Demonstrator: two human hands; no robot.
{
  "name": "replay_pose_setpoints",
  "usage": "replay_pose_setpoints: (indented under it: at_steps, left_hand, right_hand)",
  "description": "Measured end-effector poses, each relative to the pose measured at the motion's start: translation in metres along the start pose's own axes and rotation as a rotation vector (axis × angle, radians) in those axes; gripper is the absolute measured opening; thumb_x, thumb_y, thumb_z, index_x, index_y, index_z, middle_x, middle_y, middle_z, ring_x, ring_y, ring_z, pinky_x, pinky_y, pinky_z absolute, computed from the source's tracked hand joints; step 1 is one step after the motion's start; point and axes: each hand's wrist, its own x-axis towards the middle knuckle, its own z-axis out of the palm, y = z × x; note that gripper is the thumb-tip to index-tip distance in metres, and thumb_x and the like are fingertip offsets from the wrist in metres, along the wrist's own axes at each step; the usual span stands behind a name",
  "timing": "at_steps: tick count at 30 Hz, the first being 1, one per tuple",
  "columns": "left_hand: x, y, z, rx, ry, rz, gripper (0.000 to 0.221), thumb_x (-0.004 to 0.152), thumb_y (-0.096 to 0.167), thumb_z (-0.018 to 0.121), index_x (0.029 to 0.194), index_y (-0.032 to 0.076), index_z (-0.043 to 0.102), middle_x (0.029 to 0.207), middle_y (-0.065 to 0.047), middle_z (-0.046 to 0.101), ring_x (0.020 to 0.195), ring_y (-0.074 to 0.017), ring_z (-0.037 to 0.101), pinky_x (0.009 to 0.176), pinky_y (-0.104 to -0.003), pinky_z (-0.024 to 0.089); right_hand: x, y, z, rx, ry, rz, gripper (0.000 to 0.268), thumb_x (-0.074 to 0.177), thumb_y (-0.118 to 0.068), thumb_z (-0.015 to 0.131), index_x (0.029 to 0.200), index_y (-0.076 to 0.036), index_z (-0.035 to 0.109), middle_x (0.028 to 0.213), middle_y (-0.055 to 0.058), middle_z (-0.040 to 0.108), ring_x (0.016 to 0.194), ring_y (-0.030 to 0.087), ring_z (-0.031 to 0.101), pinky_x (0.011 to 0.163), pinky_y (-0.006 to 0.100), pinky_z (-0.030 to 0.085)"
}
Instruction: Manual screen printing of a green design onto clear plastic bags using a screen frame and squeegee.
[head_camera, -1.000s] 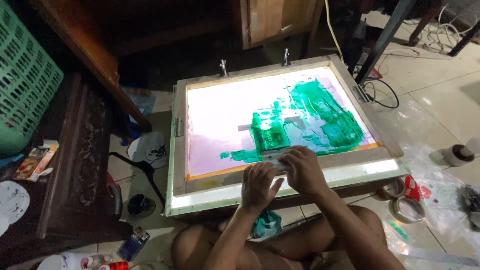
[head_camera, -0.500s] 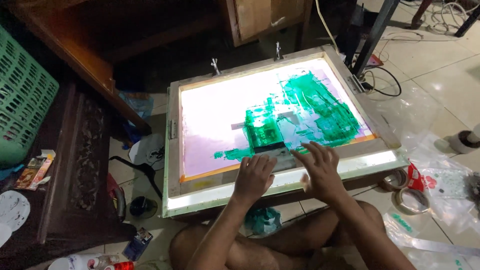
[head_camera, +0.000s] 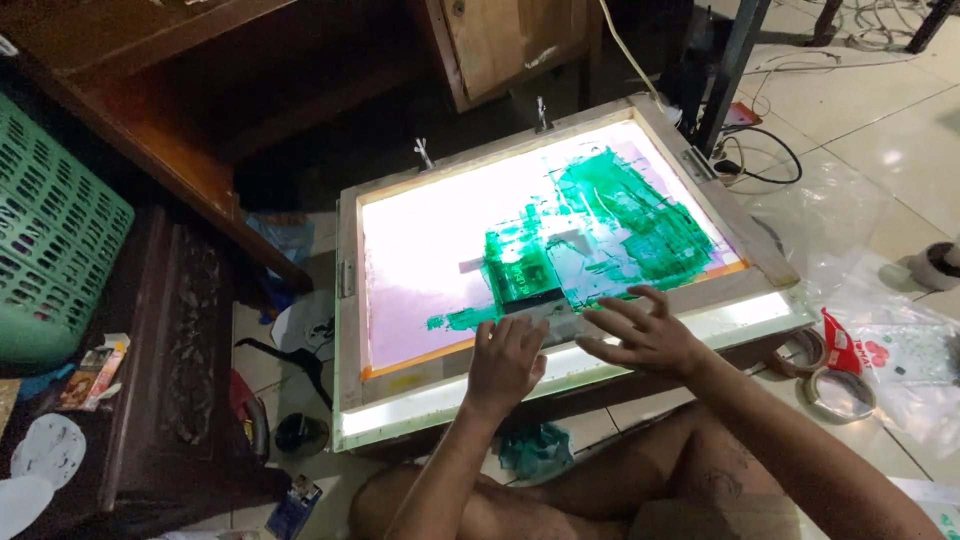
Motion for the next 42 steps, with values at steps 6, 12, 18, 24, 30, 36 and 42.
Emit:
replay_pose_setpoints:
  at_steps: [6,12,18,24,30,36,42]
  left_hand:
    - [0.008,-0.008,-0.005,0.037,0.066,0.037,0.068,0.055,0.024,0.091,0.118,0.017,0.064,0.099,-0.009,0.062,0.089,-0.026,0.063,0.08,-0.042,0.049]
    - [0.027,-0.033,-0.009,0.028,0.186,0.135,0.052,0.066,0.028,0.079,0.116,0.017,0.066,0.1,-0.007,0.062,0.086,-0.0237,0.062,0.08,-0.041,0.049]
    - [0.044,-0.045,-0.022,0.002,0.198,0.197,0.055,0.065,0.033,0.082,0.116,0.016,0.066,0.096,-0.005,0.063,0.085,-0.0215,0.063,0.08,-0.04,0.049]
    - [0.056,-0.051,-0.029,-0.02,0.189,0.19,0.05,0.071,0.037,0.08,0.115,0.017,0.067,0.095,-0.003,0.065,0.087,-0.0199,0.065,0.082,-0.039,0.049]
    - [0.067,-0.063,-0.032,-0.014,0.207,0.179,0.05,0.07,0.038,0.081,0.114,0.018,0.068,0.091,-0.001,0.068,0.084,-0.0186,0.067,0.084,-0.039,0.05]
    - [0.078,-0.069,-0.036,-0.008,0.236,0.174,0.05,0.068,0.039,0.082,0.113,0.019,0.07,0.087,0.0,0.069,0.081,-0.017,0.067,0.082,-0.037,0.051]
    - [0.079,-0.069,-0.038,-0.005,0.233,0.176,0.051,0.068,0.039,0.082,0.113,0.02,0.07,0.086,0.001,0.07,0.079,-0.0168,0.068,0.081,-0.037,0.051]
  right_hand:
    - [-0.03,-0.012,0.007,-0.054,0.069,0.124,0.014,0.093,-0.038,0.069,0.1,-0.03,0.06,0.131,0.0,0.064,0.117,0.023,0.058,0.094,0.046,0.038]
    - [-0.021,-0.022,-0.005,-0.088,-0.035,0.325,0.035,0.082,-0.032,0.083,0.062,-0.023,0.055,0.071,-0.006,0.057,0.071,0.019,0.052,0.079,0.042,0.036]
    - [0.0,-0.041,-0.009,0.055,-0.539,0.75,0.024,0.092,-0.039,0.07,0.098,-0.016,0.073,0.097,0.009,0.07,0.1,0.029,0.066,0.098,0.047,0.044]
    - [0.03,-0.033,0.019,0.362,-0.986,0.957,0.065,0.101,-0.051,0.051,0.151,-0.009,0.049,0.155,0.018,0.051,0.146,0.04,0.044,0.121,0.069,0.019]
    - [0.002,-0.034,0.056,0.348,-1.183,0.979,0.066,0.107,-0.06,0.034,0.158,-0.018,0.041,0.162,0.01,0.044,0.152,0.035,0.035,0.12,0.077,0.006]
    - [0.052,-0.036,0.028,0.338,-0.911,1.079,0.074,0.096,-0.059,0.056,0.151,-0.01,0.049,0.154,0.017,0.051,0.146,0.04,0.041,0.119,0.074,0.014]
    - [0.046,-0.06,0.083,0.139,-0.456,1.178,0.071,0.083,-0.063,0.079,0.115,0.001,0.073,0.102,0.018,0.074,0.107,0.039,0.07,0.103,0.063,0.047]
